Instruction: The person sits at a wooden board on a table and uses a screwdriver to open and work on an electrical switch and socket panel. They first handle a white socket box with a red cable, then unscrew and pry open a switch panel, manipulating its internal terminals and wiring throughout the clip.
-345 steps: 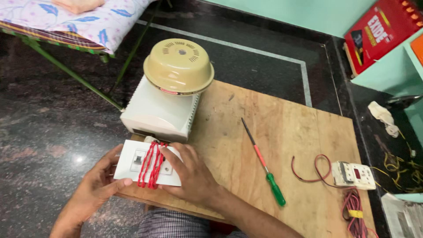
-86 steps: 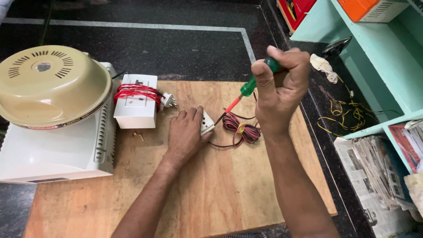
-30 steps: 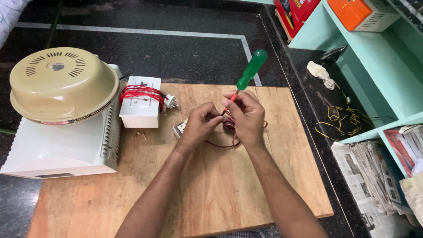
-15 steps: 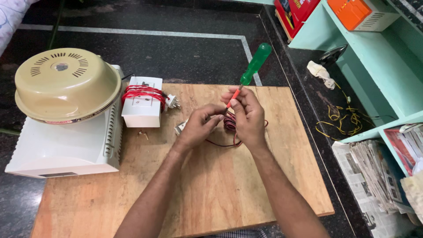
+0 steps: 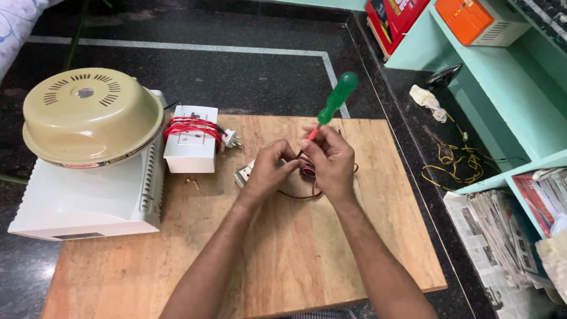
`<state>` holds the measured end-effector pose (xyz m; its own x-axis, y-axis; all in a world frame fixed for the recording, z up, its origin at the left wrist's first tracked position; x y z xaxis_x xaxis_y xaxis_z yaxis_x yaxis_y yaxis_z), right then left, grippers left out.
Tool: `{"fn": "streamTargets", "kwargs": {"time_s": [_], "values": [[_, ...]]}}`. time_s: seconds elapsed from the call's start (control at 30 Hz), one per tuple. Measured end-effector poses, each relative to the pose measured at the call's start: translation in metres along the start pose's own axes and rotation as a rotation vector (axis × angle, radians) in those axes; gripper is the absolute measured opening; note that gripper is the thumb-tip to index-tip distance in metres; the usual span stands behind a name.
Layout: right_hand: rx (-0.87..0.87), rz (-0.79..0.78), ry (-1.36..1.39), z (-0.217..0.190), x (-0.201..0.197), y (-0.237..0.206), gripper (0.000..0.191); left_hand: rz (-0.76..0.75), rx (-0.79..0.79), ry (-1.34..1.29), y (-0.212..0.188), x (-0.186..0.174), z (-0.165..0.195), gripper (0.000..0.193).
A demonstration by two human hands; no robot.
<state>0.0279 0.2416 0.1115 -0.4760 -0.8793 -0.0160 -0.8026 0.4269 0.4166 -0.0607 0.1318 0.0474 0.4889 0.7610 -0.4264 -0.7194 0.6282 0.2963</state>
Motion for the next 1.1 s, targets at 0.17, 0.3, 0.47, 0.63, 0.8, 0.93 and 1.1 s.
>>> {"fn": "streamTargets", "kwargs": {"time_s": [0.17,0.3,0.47,0.63,0.8,0.93,1.1], "values": [[-0.011,-0.084,0.25,0.0,0.006,0.001,0.027,-0.079,0.003,-0.223,-0.001,0.004,-0.005,0.011],[0.013,-0.004,-0.039,0.002,0.0,0.002,0.019,0.013,0.005,-0.003,-0.001,-0.004,0.001,0.018],[-0.024,-0.075,0.238,-0.002,0.003,-0.001,0.029,0.194,0.114,0.561,-0.022,-0.03,0.022,0.063],[-0.048,-0.021,0.151,-0.011,-0.001,0.004,0.028,0.053,-0.058,0.892,-0.032,-0.026,0.014,0.078],[-0.053,0.047,0.251,-0.026,-0.009,0.012,0.027,0.023,-0.004,0.864,-0.036,-0.023,0.012,0.076],[-0.078,0.044,0.291,-0.029,-0.002,0.024,0.025,-0.009,0.074,0.823,-0.039,-0.024,0.013,0.079],[-0.068,0.011,0.26,-0.014,0.013,0.033,0.024,-0.014,0.089,0.825,-0.041,-0.025,0.015,0.078]]}}
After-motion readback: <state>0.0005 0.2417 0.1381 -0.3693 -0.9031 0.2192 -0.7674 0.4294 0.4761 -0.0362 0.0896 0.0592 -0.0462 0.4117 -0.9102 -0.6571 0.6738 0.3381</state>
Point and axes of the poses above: each hand's wrist, its own y-axis towards the middle knuckle, its own x-axis out of the palm, z = x × y, the point moved 7 cm from there along y, towards the middle knuckle, and after that the axes turned 14 degrees about y, right-handed, at the moved point
